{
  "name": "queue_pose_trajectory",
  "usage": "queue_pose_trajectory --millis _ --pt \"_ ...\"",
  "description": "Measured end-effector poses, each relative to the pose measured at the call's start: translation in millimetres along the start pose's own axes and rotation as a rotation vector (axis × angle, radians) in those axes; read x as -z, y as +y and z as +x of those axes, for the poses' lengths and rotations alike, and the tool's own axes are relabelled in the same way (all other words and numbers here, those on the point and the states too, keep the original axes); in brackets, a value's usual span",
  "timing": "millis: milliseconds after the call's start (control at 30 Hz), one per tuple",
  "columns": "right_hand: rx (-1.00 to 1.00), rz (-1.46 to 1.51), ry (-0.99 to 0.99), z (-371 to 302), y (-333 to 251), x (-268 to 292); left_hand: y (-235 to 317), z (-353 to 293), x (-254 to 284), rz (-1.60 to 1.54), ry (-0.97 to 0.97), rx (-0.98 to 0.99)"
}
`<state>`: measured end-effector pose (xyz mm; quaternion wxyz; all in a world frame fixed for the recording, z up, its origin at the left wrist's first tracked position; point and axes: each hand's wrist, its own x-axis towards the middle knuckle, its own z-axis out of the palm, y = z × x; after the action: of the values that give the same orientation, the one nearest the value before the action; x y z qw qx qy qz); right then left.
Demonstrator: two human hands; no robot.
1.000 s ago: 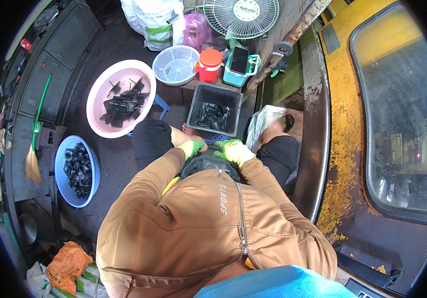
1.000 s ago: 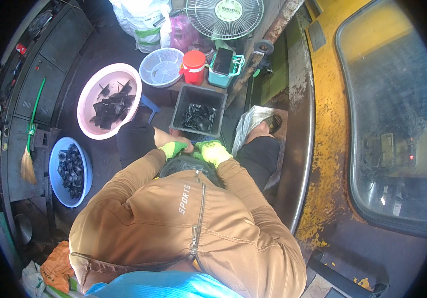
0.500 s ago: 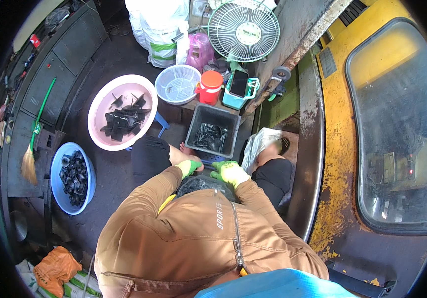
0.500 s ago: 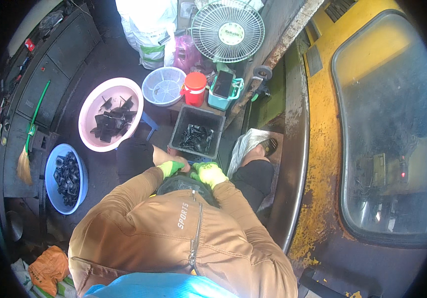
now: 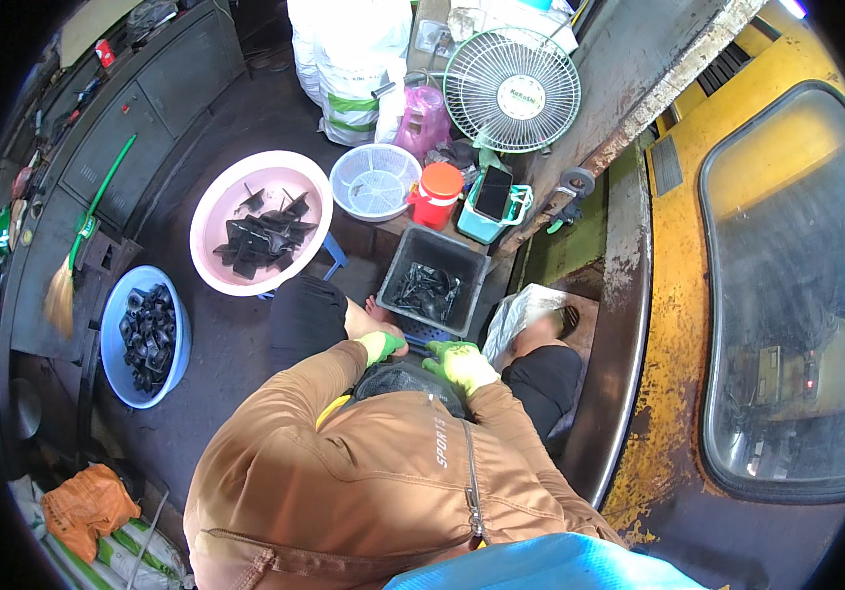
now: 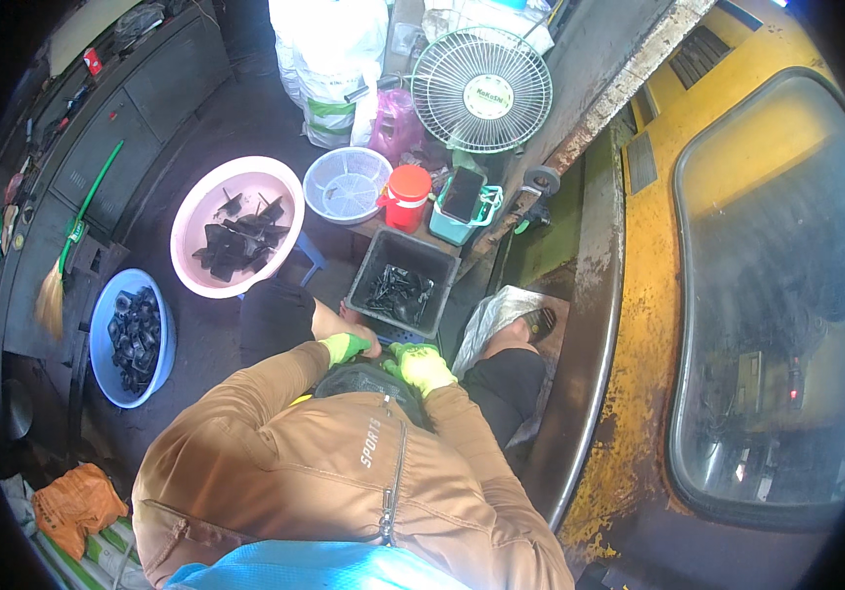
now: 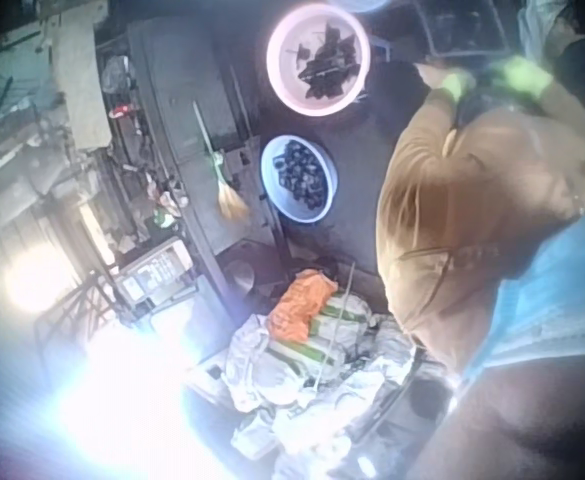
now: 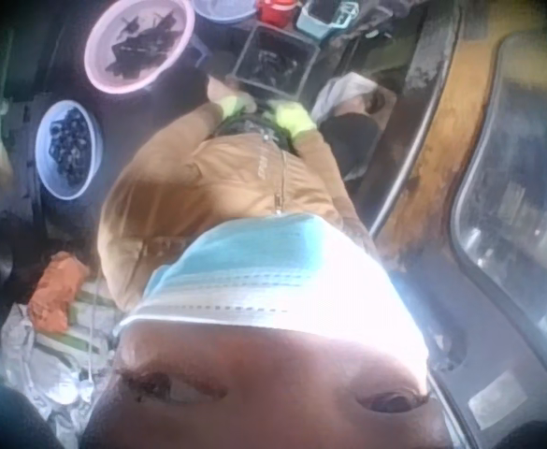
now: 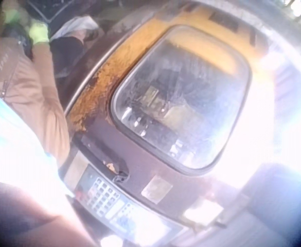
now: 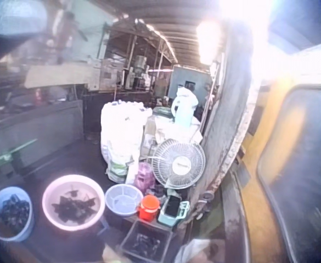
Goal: The person sits on a stool and sorts small black plastic parts from a container into a pink basin. They repeatedly pick up parts, inspect them, and place them into the basin while occasionally interacting with a nearby machine.
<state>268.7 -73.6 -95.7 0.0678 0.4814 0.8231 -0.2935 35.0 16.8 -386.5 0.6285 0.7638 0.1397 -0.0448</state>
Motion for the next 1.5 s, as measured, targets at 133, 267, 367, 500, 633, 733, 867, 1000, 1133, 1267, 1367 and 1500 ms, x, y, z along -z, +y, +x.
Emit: queue_pose_trajectory --millis 133,267,367,500,633,733,867,1000,1133,1267,1367,1500 --pt "-0.008 0.004 -0.002 -1 0 1 0 0 2 -0.010 0.001 0.007" --pt "-0.015 0.003 -0.008 0 1 -1 1 0 2 -0.022 0.006 0.016" --pt "-0.019 0.001 -0.011 1 2 -2 0 0 0 -0.033 0.017 0.023" --pt "-0.034 0.006 -0.040 1 1 -1 -1 0 -3 -0.045 0.026 0.029" --pt "-0.021 0.014 -0.042 0 1 1 -4 1 -4 -0.069 0.041 0.043" --pt "-0.022 0.009 -0.046 0 0 3 -5 4 -2 -0.084 0.053 0.047" --pt "-0.031 0.023 -0.056 1 -1 4 -7 6 -2 -0.103 0.068 0.057" --pt "-0.018 0.012 -0.022 2 3 -2 -12 5 -4 -0.139 0.090 0.082" --pt "-0.016 0.070 0.001 1 8 -1 -7 2 -8 -0.248 0.160 0.190" --pt "-0.002 0.215 0.418 -28 3 38 32 -1 -6 -0.410 0.246 0.262" --pt "0.001 0.434 0.793 -84 -17 87 83 -9 -6 -0.529 0.239 0.267" --pt "-0.052 0.057 1.269 -188 -40 142 137 -22 -12 -0.686 0.218 0.336"
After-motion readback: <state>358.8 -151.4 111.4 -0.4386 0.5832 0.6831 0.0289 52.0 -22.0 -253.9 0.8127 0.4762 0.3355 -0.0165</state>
